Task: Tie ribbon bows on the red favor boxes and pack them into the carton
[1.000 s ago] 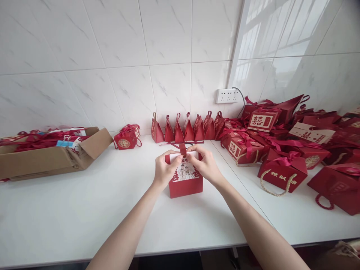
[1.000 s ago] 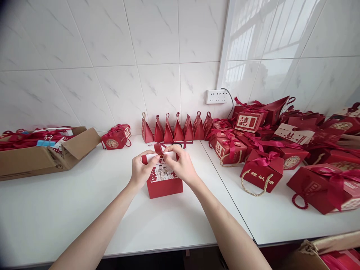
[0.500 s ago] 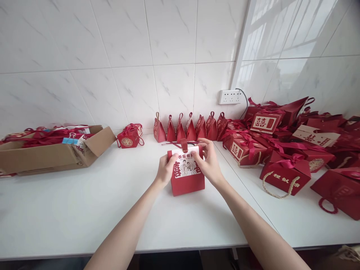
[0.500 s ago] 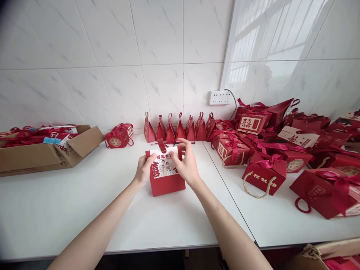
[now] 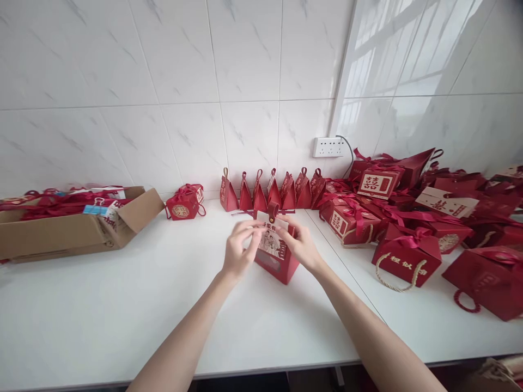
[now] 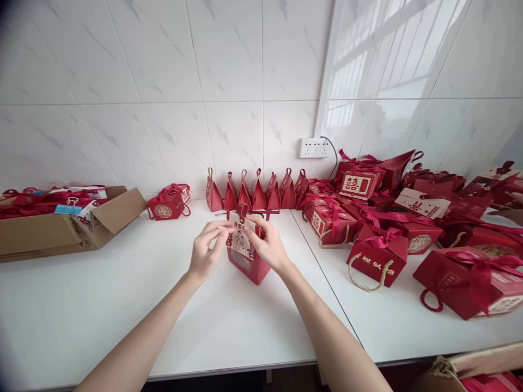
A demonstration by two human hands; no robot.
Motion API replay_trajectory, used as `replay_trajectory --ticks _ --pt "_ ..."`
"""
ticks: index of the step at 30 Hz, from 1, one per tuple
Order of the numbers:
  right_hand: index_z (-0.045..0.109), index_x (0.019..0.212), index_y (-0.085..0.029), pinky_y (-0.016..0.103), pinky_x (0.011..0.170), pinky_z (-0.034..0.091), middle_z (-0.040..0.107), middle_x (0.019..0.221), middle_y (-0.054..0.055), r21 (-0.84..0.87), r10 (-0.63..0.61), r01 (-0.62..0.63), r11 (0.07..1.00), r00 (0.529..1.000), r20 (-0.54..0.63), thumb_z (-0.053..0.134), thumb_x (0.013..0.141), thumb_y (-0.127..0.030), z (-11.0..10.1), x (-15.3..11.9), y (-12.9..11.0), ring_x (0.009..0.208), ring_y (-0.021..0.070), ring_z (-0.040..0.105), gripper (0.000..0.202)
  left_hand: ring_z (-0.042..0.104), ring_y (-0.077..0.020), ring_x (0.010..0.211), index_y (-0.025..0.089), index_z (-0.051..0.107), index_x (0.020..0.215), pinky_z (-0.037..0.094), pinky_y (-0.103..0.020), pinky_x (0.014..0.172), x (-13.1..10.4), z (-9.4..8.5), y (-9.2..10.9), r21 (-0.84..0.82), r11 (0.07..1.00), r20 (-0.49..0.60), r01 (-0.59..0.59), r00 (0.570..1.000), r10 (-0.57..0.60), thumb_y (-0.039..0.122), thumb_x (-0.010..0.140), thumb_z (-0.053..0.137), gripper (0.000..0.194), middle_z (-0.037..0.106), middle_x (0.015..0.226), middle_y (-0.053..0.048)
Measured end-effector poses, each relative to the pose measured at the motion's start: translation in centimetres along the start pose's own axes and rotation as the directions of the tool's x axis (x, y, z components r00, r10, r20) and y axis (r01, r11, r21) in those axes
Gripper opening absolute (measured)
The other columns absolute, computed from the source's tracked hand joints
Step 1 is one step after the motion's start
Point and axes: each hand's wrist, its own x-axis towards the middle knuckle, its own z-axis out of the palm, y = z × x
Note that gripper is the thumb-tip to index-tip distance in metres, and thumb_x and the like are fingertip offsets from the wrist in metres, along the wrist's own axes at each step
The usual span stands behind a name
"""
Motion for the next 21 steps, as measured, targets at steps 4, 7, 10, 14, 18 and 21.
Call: replay_trajectory --ticks 4,7,10,14,18,21 --pt "0.064 0.087 -0.018 0.028 0.06 0.048 0.065 0.079 0.002 0.224 0.103 -0.132 0.966 0.985 0.138 0.057 0.079 -0.04 -0.5 -0.2 -0.8 0.067 0.0163 0.06 0.025 0.056 -0.0214 0.104 0.02 0.061 0.108 0.047 -0.034 0.086 1.2 -1.3 1.2 -0.087 0.986 -0.108 0.141 0.983 -0.15 0.041 0.078 0.058 0.037 0.06 0.115 -0.008" --pt "0.064 0.081 -0.017 0.025 0.056 0.046 0.063 0.073 0.001 0.264 0.099 -0.156 0.952 0.971 0.216 0.06 0.078 -0.038 -0.5 -0.5 -1.3 0.062 0.0141 0.058 0.022 0.059 -0.0219 0.102 0.018 0.065 0.102 0.048 -0.032 0.086 1.6 -1.9 2.5 -0.183 0.941 0.13 0.285 0.956 -0.264 0.043 0.075 0.061 0.037 0.064 0.109 -0.008" --pt "0.063 0.076 -0.017 0.023 0.053 0.044 0.061 0.069 0.0 0.257 0.078 -0.151 0.954 0.958 0.276 0.06 0.079 -0.039 -0.5 -0.7 -1.6 0.058 0.0121 0.056 0.022 0.062 -0.0206 0.093 0.018 0.068 0.092 0.049 -0.029 0.08 1.6 -2.2 3.7 -0.128 0.947 0.151 0.296 0.949 -0.276 0.04 0.074 0.063 0.029 0.069 0.097 -0.006" --pt "0.06 0.073 -0.016 0.021 0.05 0.043 0.06 0.067 0.0 0.245 0.087 -0.164 0.956 0.95 0.299 0.059 0.08 -0.039 -0.3 -0.9 -1.9 0.057 0.0112 0.055 0.023 0.062 -0.0147 0.068 0.016 0.067 0.073 0.049 -0.024 0.062 1.1 -2.0 4.6 -0.085 0.97 0.028 0.226 0.974 -0.225 0.035 0.074 0.065 0.019 0.068 0.072 -0.002" --pt "0.055 0.069 -0.016 0.022 0.047 0.042 0.056 0.062 0.0 0.216 0.089 -0.144 0.966 0.965 0.246 0.057 0.079 -0.041 0.4 -1.2 -2.2 0.053 0.0112 0.052 0.027 0.058 -0.0099 0.06 0.017 0.064 0.069 0.045 -0.019 0.055 0.6 -1.4 4.7 -0.104 0.978 -0.089 0.181 0.978 -0.191 0.032 0.076 0.063 0.016 0.064 0.068 0.001" --pt "0.051 0.063 -0.017 0.021 0.045 0.04 0.051 0.059 -0.001 0.186 0.059 -0.096 0.978 0.98 0.191 0.056 0.079 -0.042 0.8 -1.3 -2.2 0.05 0.0103 0.048 0.029 0.057 -0.0087 0.062 0.017 0.063 0.069 0.045 -0.018 0.057 0.4 -1.2 4.5 -0.092 0.988 -0.145 0.121 0.98 -0.134 0.03 0.078 0.062 0.015 0.063 0.069 0.001"
